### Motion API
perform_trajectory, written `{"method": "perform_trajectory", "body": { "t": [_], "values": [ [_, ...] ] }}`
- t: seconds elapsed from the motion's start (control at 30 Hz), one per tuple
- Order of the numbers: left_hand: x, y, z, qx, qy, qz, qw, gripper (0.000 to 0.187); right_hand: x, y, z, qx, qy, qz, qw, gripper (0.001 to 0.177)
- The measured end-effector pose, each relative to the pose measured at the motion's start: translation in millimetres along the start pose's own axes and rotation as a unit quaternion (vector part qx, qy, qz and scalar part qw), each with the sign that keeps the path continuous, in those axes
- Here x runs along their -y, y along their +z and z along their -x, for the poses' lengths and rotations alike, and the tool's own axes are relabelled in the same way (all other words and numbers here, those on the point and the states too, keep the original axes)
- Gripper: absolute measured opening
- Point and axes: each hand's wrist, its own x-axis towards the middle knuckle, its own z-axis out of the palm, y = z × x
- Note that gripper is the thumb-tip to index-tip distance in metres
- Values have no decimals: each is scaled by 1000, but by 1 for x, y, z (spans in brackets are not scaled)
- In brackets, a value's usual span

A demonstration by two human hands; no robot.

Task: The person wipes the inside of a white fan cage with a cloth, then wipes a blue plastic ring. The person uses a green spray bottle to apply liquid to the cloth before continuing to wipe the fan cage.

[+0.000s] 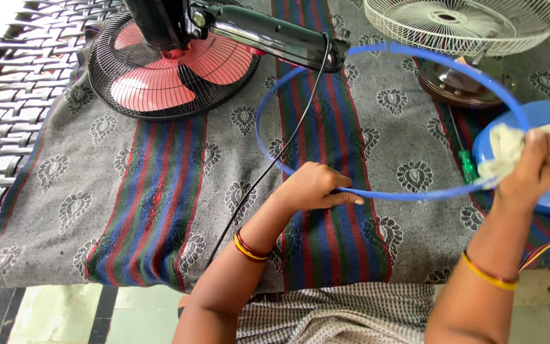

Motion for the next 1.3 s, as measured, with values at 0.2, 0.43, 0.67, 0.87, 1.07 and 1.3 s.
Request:
{"method": "perform_trajectory", "body": {
  "t": [0.2, 0.43, 0.67, 0.87, 1.07, 1.3],
  "values": [
    [11, 6, 0, -29, 58, 60, 996, 53, 101, 65, 48, 101, -145, 308, 935, 29],
    [-20, 11, -6, 30, -85, 97, 991, 47, 170, 186, 66, 225, -189, 261, 920, 34],
    [12, -41, 13, 119, -165, 256, 945, 31, 94, 160, 27, 261, -164, 147, 940, 29],
    [28, -55, 27, 156, -248, 263, 919, 32, 11, 108, -12, 125, 5, 161, 979, 34],
    [22, -17, 18, 85, -186, 38, 978, 47, 22, 134, 13, 153, -177, 347, 908, 31],
    [-25, 31, -9, -55, -218, 17, 974, 45, 94, 196, 50, 254, -260, 211, 907, 38]
  ]
}}
